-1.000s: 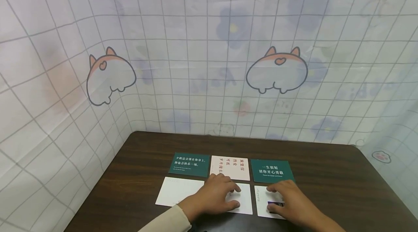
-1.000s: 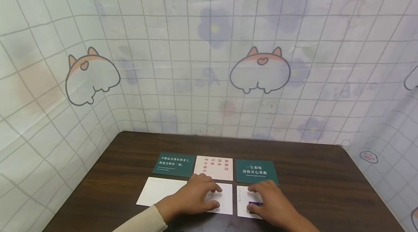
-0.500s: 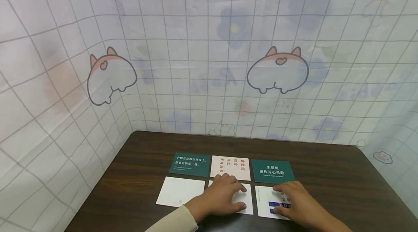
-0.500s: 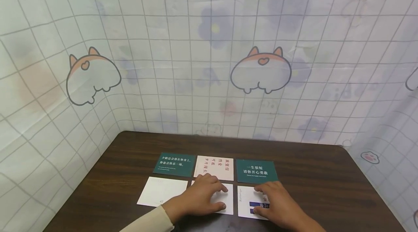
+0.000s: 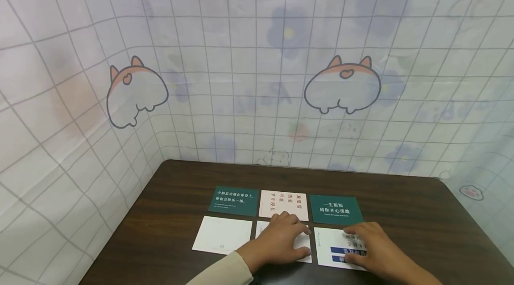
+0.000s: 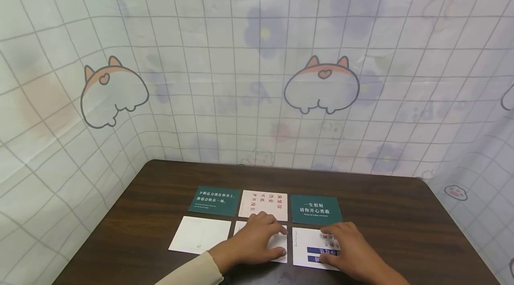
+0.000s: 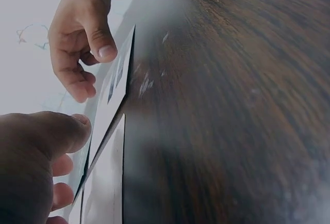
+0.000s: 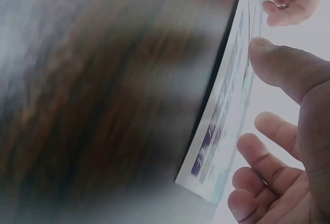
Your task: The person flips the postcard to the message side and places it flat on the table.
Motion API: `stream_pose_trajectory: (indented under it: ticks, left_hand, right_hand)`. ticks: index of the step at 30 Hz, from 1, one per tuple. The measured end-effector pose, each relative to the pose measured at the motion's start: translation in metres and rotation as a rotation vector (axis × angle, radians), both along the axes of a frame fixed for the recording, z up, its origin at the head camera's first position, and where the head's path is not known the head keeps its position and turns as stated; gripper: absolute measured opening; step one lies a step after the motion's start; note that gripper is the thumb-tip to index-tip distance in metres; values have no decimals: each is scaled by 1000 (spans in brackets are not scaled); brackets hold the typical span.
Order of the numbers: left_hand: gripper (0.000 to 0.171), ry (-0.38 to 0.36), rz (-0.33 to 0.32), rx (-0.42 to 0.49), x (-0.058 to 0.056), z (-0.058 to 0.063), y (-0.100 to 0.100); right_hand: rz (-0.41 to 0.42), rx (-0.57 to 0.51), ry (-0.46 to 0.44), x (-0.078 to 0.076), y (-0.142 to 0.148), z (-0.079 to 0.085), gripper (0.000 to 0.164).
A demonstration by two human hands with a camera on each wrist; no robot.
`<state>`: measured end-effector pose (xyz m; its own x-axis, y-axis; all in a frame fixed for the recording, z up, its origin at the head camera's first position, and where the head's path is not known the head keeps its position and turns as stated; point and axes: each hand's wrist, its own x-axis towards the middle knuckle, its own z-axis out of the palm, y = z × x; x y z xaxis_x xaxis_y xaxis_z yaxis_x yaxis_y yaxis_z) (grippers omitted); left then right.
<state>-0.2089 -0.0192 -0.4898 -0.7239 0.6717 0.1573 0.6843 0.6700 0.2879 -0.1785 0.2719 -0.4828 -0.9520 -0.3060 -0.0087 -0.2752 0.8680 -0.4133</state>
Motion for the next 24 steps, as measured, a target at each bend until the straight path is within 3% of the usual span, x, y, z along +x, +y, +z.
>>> stream_pose_trajectory:
  ticks: [12,24]
  left_hand:
    - [39,21,-2,11,-1,-1,14]
    - [42,3,84,-10,-1,2,20]
  right_hand:
    - [8,11,-1,-1,14,0,69]
    - [15,9,10,-4,32,-1,69]
